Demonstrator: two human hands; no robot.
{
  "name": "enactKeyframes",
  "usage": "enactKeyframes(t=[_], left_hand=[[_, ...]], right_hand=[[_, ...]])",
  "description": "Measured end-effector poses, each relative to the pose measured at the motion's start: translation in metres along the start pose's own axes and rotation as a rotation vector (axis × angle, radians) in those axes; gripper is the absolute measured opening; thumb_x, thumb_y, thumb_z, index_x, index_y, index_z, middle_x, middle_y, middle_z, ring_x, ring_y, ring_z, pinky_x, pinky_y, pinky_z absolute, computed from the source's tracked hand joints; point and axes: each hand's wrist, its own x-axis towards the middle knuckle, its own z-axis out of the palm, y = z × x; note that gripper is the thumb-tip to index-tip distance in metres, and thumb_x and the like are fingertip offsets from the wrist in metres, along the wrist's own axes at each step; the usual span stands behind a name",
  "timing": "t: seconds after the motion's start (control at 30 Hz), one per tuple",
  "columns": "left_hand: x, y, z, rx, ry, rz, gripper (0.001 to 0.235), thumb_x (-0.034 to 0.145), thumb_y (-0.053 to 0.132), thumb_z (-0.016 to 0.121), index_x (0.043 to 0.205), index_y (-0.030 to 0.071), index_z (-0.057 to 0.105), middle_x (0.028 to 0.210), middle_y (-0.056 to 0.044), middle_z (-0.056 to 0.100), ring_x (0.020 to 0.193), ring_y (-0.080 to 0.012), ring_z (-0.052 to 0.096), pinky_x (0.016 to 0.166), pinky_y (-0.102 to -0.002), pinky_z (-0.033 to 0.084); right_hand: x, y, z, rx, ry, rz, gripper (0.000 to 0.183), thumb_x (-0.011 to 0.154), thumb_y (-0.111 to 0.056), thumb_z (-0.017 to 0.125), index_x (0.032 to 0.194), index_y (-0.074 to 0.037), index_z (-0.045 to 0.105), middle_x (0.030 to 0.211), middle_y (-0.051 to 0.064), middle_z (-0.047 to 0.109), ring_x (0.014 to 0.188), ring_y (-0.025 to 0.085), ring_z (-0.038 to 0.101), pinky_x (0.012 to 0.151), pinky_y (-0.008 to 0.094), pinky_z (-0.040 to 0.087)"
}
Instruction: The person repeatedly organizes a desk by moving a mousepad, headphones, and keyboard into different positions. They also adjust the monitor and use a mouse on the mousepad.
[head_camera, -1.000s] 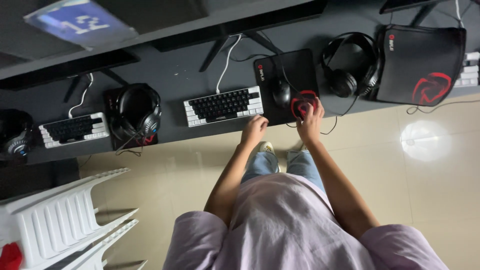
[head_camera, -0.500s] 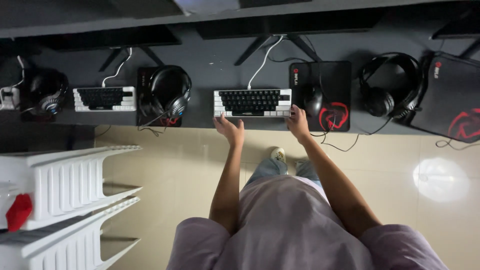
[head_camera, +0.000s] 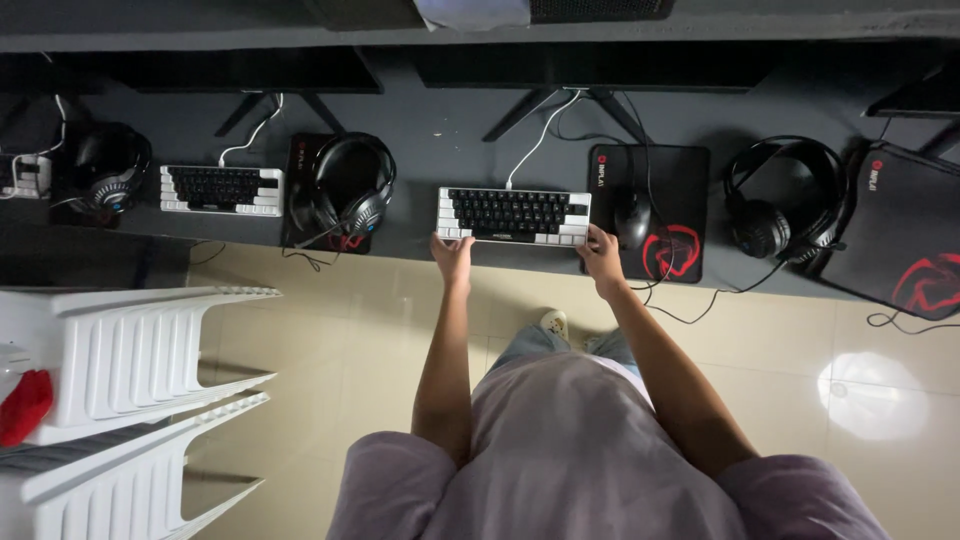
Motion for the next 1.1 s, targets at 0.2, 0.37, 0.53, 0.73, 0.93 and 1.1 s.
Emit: enactKeyframes(t=[0.2, 0.37, 0.53, 0.73, 0.93, 1.1], left_hand=[[-0.011, 0.021, 0.01, 0.163, -0.012, -0.023, 0.104, 0.074, 0.019, 0.079, 0.158, -0.005, 0.023, 0.162, -0.02, 0.026, 0.124, -0.031, 0.06, 0.098, -0.036, 0.052], [-0.009, 0.015, 0.006, 0.175, -0.065, -0.014, 0.106, 0.075, 0.02, 0.08, 0.158, -0.005, 0.019, 0.166, -0.021, 0.018, 0.126, -0.0305, 0.059, 0.098, -0.036, 0.053], [-0.003, 0.007, -0.004, 0.177, -0.099, -0.01, 0.103, 0.076, 0.018, 0.078, 0.159, -0.003, 0.019, 0.164, -0.022, 0.019, 0.126, -0.0299, 0.061, 0.099, -0.035, 0.053], [0.003, 0.002, -0.008, -0.038, -0.129, -0.015, 0.096, 0.081, 0.012, 0.074, 0.16, -0.004, 0.022, 0.148, -0.023, 0.052, 0.128, -0.0272, 0.061, 0.103, -0.035, 0.05], [-0.004, 0.007, -0.004, -0.028, -0.103, -0.034, 0.1, 0.082, 0.012, 0.076, 0.16, -0.002, 0.014, 0.152, -0.019, 0.045, 0.13, -0.0267, 0.057, 0.104, -0.035, 0.049], [-0.008, 0.017, 0.001, 0.048, -0.101, -0.084, 0.104, 0.078, 0.012, 0.076, 0.16, 0.0, 0.014, 0.16, -0.018, 0.029, 0.136, -0.0298, 0.051, 0.105, -0.038, 0.047]], right_hand=[[-0.006, -0.011, -0.002, -0.001, 0.008, -0.097, 0.048, 0.088, 0.003, 0.072, 0.134, -0.007, 0.066, 0.119, 0.007, 0.06, 0.103, 0.017, 0.057, 0.092, 0.031, 0.049], [-0.005, -0.008, -0.003, 0.068, -0.019, -0.006, 0.051, 0.088, 0.003, 0.071, 0.137, -0.008, 0.065, 0.121, 0.01, 0.061, 0.103, 0.018, 0.057, 0.094, 0.032, 0.049], [-0.009, -0.015, -0.006, -0.024, 0.001, 0.006, 0.059, 0.088, 0.002, 0.072, 0.144, -0.011, 0.058, 0.131, 0.01, 0.047, 0.11, 0.018, 0.054, 0.1, 0.031, 0.047], [-0.001, -0.011, -0.01, 0.095, -0.143, 0.007, 0.055, 0.093, -0.003, 0.069, 0.146, -0.014, 0.056, 0.133, 0.008, 0.046, 0.11, 0.016, 0.057, 0.095, 0.03, 0.049], [0.005, 0.005, -0.005, 0.142, -0.113, 0.015, 0.052, 0.091, -0.001, 0.069, 0.141, -0.01, 0.06, 0.128, 0.007, 0.052, 0.105, 0.015, 0.058, 0.094, 0.03, 0.05], [0.006, 0.005, -0.003, 0.053, -0.08, -0.028, 0.051, 0.091, 0.001, 0.069, 0.14, -0.009, 0.061, 0.126, 0.007, 0.052, 0.103, 0.016, 0.056, 0.096, 0.031, 0.05]])
